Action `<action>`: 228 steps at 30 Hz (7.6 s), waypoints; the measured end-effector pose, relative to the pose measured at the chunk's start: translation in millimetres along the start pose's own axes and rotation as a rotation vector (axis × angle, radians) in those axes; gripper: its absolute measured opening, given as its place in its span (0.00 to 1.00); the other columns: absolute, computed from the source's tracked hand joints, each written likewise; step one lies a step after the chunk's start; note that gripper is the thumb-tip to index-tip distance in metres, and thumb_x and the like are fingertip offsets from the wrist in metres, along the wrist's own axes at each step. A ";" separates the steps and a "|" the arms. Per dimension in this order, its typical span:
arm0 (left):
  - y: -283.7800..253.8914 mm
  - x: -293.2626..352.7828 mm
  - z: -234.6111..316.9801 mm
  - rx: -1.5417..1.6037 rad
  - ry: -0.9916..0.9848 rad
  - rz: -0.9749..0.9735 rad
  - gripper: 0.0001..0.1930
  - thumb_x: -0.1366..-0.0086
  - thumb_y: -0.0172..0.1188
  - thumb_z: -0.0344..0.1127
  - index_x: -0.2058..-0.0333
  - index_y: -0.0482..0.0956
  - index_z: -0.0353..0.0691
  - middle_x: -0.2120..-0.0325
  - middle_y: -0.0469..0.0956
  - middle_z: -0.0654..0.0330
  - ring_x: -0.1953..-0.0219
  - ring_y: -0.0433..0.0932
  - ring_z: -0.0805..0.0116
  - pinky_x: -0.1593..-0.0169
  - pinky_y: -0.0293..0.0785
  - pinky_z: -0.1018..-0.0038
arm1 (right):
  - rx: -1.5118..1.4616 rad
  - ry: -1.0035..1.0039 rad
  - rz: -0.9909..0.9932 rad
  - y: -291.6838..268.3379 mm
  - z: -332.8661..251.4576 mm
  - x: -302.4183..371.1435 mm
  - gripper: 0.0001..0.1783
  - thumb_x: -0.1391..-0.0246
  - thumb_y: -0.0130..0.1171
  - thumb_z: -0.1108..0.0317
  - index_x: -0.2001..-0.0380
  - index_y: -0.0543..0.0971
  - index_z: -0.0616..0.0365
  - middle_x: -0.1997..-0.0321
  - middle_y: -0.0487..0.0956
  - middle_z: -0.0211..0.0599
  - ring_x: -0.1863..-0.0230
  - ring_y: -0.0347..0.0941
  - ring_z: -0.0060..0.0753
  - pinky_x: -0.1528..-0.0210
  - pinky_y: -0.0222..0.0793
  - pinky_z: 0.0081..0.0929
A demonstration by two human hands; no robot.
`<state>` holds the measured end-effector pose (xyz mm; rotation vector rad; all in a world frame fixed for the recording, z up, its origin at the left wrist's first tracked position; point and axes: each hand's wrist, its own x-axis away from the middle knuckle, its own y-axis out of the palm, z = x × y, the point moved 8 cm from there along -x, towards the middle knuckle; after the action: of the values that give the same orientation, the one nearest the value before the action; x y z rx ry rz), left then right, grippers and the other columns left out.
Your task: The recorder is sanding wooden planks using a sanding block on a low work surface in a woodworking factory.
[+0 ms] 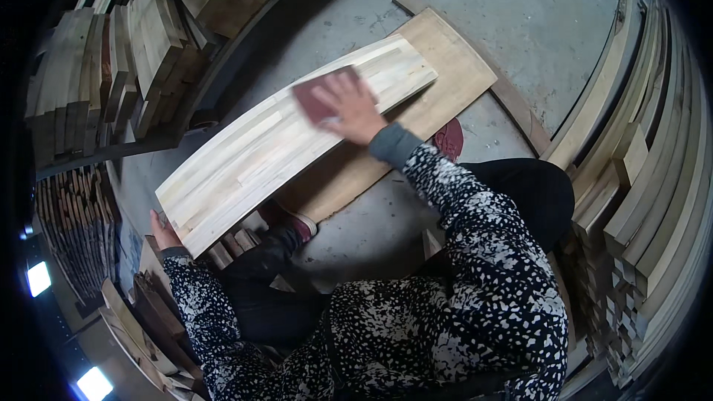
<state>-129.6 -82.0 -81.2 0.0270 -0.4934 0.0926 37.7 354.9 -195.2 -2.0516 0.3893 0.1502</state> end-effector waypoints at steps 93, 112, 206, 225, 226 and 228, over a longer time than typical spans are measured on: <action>147.2 201.3 71.8 -0.411 0.952 -0.637 0.30 0.55 0.66 0.40 0.55 0.63 0.37 0.63 0.70 0.58 0.60 0.69 0.74 0.54 0.64 0.77 | -0.576 0.172 0.127 -155.4 -62.9 0.1 0.19 0.44 0.40 0.66 0.51 0.66 0.64 0.50 0.68 0.41 0.47 0.61 0.34 0.45 0.51 0.25; 143.4 194.6 69.8 -0.376 0.944 -0.523 0.29 0.55 0.66 0.40 0.57 0.65 0.36 0.66 0.72 0.58 0.62 0.71 0.72 0.57 0.66 0.77 | -0.579 0.272 -0.098 -121.4 56.6 11.3 0.20 0.44 0.40 0.63 0.51 0.66 0.64 0.52 0.69 0.38 0.50 0.61 0.30 0.45 0.50 0.23; 134.9 201.4 70.7 -0.390 1.021 -0.533 0.29 0.56 0.65 0.30 0.55 0.62 0.31 0.62 0.70 0.57 0.59 0.69 0.70 0.53 0.64 0.76 | -0.185 0.346 0.020 -119.5 74.0 8.1 0.19 0.48 0.43 0.58 0.52 0.67 0.44 0.49 0.66 0.41 0.46 0.60 0.41 0.44 0.53 0.35; 139.6 207.7 73.4 -0.359 1.083 -0.535 0.26 0.57 0.67 0.32 0.59 0.67 0.35 0.67 0.73 0.61 0.64 0.71 0.75 0.58 0.66 0.79 | -0.430 0.196 0.009 -155.9 8.3 26.6 0.20 0.45 0.41 0.62 0.52 0.65 0.63 0.51 0.68 0.43 0.47 0.61 0.37 0.45 0.52 0.25; 140.7 210.0 74.4 -0.354 1.112 -0.553 0.26 0.57 0.67 0.32 0.59 0.67 0.35 0.67 0.73 0.61 0.64 0.71 0.75 0.58 0.66 0.79 | -0.434 0.309 0.010 -153.7 43.1 37.9 0.20 0.45 0.41 0.62 0.52 0.65 0.63 0.53 0.70 0.42 0.50 0.63 0.37 0.47 0.53 0.24; 150.9 214.4 74.4 -0.334 1.150 -0.606 0.25 0.57 0.67 0.32 0.59 0.67 0.34 0.67 0.73 0.61 0.64 0.71 0.75 0.59 0.66 0.79 | -0.365 0.352 0.034 -147.7 74.6 50.4 0.19 0.46 0.42 0.64 0.52 0.66 0.61 0.52 0.69 0.43 0.49 0.62 0.38 0.46 0.53 0.25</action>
<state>8.9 82.2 86.5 -0.1973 0.6643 -0.5509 138.9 475.1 -122.9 -2.4391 0.6518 -0.1330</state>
